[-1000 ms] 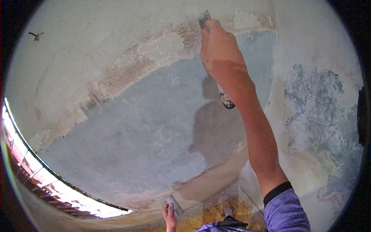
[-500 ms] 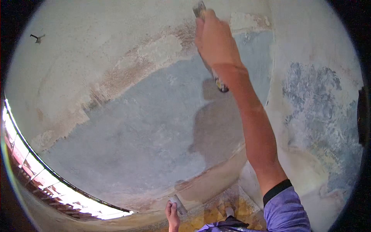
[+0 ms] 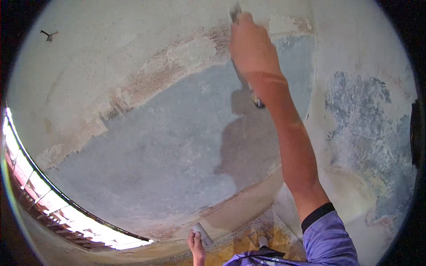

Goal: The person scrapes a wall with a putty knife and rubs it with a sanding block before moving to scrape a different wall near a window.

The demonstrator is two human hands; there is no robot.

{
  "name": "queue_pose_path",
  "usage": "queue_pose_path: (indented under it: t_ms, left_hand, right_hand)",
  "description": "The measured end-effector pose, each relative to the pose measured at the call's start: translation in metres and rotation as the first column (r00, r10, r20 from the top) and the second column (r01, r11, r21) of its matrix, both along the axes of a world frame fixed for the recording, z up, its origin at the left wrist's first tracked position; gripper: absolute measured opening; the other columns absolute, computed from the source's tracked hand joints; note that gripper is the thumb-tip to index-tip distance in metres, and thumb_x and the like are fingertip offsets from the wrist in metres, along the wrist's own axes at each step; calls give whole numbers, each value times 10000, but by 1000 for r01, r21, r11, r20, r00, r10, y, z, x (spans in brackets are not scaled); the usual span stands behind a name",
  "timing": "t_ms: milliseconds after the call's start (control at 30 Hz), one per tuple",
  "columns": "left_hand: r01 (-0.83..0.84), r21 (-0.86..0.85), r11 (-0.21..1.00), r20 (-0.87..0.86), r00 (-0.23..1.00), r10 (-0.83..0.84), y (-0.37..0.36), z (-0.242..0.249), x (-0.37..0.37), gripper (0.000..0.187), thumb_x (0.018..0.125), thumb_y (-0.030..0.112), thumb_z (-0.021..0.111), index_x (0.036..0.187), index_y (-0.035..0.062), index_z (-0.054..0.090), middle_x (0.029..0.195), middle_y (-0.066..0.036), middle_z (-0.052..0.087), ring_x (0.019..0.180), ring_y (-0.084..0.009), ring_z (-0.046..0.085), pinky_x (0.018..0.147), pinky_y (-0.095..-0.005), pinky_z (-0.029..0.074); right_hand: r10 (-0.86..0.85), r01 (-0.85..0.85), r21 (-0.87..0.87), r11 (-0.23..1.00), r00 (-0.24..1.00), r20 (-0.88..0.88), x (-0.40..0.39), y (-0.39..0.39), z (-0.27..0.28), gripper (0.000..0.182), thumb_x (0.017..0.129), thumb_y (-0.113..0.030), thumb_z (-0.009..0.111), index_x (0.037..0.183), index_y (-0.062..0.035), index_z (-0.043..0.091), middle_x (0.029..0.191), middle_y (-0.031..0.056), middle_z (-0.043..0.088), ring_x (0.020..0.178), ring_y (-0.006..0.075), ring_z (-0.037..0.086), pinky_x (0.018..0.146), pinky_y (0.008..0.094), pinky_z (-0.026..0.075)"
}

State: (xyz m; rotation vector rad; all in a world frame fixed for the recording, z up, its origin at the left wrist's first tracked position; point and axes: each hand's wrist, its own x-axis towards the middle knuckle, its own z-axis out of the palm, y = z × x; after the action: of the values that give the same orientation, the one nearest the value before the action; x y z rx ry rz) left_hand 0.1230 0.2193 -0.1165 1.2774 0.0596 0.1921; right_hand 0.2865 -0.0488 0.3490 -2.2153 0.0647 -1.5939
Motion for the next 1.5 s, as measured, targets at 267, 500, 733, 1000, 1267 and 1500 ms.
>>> queue_pose_path:
  t_ms: [267,500,733,1000,1267,1500]
  left_hand:
    - [-65,-61,996,-79,995,60,2,4,4,87,926,181,542,870,115,531,723,103,397,655,-8,330,565,-202,238]
    - [-55,-76,996,-55,997,51,9,-10,4,81,922,174,543,856,142,509,720,110,389,622,0,300,538,-205,211]
    - [-122,-89,989,-63,991,117,12,-11,2,104,918,195,549,839,139,512,700,109,380,619,0,301,536,-205,205]
    - [-41,-64,997,-12,999,41,19,-23,3,99,918,195,544,846,135,512,713,111,384,609,1,297,524,-199,198]
    - [-76,-72,994,-67,995,71,22,-12,4,71,923,153,534,864,116,521,736,95,419,664,-9,362,564,-196,262]
    - [-91,-62,994,-33,995,89,28,-18,-5,71,914,165,539,864,116,549,719,99,430,627,-5,332,541,-203,227]
  right_hand:
    - [-27,27,26,999,1000,7,7,-1,-9,271,944,-227,456,1082,5,462,944,288,620,920,468,597,801,531,482]
    - [-35,39,-56,998,998,61,12,-8,-4,227,919,-150,458,1070,19,480,931,289,629,892,459,628,778,532,507]
    - [-25,28,-64,998,999,46,9,-10,-7,253,925,-208,469,1050,11,491,914,295,621,893,490,591,780,551,478]
    - [-3,4,-95,995,1000,12,-2,-8,2,251,875,-146,532,1038,40,487,926,291,628,889,465,625,787,517,509]
    - [30,-23,-75,997,995,94,14,-14,11,282,904,-202,530,997,64,513,897,315,619,892,482,600,790,529,483]
    - [29,-24,-55,998,995,91,9,-9,-10,290,918,-212,517,969,73,525,870,323,616,873,490,588,778,535,465]
